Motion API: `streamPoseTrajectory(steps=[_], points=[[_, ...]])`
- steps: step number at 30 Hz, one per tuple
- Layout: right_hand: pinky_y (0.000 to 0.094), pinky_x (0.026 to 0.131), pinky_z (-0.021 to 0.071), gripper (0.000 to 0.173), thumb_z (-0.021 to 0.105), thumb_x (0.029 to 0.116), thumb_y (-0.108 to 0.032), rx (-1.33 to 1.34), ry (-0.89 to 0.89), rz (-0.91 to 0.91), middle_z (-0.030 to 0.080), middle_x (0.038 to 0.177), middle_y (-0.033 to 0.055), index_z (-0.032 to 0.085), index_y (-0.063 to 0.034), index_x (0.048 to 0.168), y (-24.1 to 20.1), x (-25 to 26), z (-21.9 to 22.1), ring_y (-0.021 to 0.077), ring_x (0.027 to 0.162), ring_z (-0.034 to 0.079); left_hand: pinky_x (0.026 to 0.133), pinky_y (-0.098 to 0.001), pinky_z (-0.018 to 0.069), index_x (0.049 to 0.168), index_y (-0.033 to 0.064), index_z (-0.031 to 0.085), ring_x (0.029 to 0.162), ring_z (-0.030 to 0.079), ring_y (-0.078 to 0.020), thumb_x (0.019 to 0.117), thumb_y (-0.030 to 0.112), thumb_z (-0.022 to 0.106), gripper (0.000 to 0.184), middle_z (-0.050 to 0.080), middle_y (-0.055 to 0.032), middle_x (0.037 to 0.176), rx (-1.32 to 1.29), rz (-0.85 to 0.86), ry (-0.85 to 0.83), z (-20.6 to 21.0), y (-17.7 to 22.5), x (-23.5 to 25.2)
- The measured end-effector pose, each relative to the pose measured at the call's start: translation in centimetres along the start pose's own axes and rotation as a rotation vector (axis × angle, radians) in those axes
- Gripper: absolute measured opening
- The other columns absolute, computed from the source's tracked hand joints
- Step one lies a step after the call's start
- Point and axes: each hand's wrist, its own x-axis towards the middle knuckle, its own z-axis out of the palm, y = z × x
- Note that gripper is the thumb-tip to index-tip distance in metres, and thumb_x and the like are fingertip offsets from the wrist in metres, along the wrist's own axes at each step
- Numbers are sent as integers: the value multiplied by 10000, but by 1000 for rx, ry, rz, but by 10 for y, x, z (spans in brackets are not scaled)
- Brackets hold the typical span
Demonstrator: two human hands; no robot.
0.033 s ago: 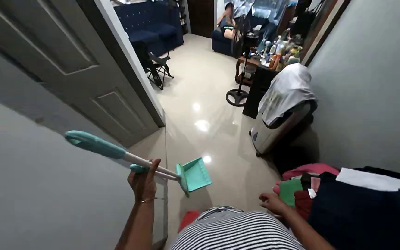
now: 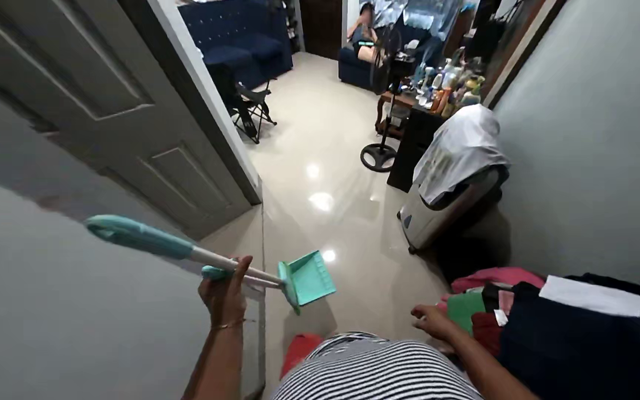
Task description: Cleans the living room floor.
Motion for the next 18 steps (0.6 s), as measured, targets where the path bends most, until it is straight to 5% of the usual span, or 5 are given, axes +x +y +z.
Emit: streamPoseTrajectory(steps=[9, 14, 15, 17, 18], points=[[545, 1054, 482, 423, 643, 1015, -261, -14, 14, -65, 648, 1315, 224, 619, -19, 1361, -125, 158, -85, 374, 1197, 639, 863, -268, 598, 1037, 39, 633, 902, 694, -67, 785, 14, 820, 315, 715, 48, 930, -37, -10, -26, 64, -103, 194], [455, 1188, 315, 367, 404, 1111, -88, 182, -1, 254, 532, 1464, 277, 546, 91, 1399, -323, 60, -166, 368, 1394, 485, 856, -265, 600, 1020, 62, 639, 885, 695, -62, 784, -1, 807, 296, 717, 67, 916, -71, -64, -82, 117, -138, 304], [462, 1141, 373, 365, 412, 1110, -95, 184, -36, 148, 554, 1404, 327, 558, 131, 1358, -329, 61, -180, 407, 1331, 530, 844, -259, 600, 1012, 67, 646, 879, 696, -58, 784, 4, 804, 285, 717, 71, 907, -63, -64, -97, 128, -144, 326], [406, 809, 570, 406, 446, 1073, -134, 92, -49, -481, 651, 1046, 420, 608, 225, 1172, -274, 111, -192, 455, 930, 695, 838, -268, 603, 1009, 51, 642, 876, 694, -73, 788, 3, 804, 278, 713, 50, 904, -52, -71, -134, 148, -159, 367], [453, 1009, 492, 385, 435, 1088, -109, 96, -117, -94, 598, 1273, 390, 548, 165, 1334, -311, 113, -212, 448, 1171, 627, 836, -266, 605, 1004, 46, 643, 872, 697, -72, 786, 0, 803, 275, 716, 47, 900, -45, -68, -144, 162, -167, 388]])
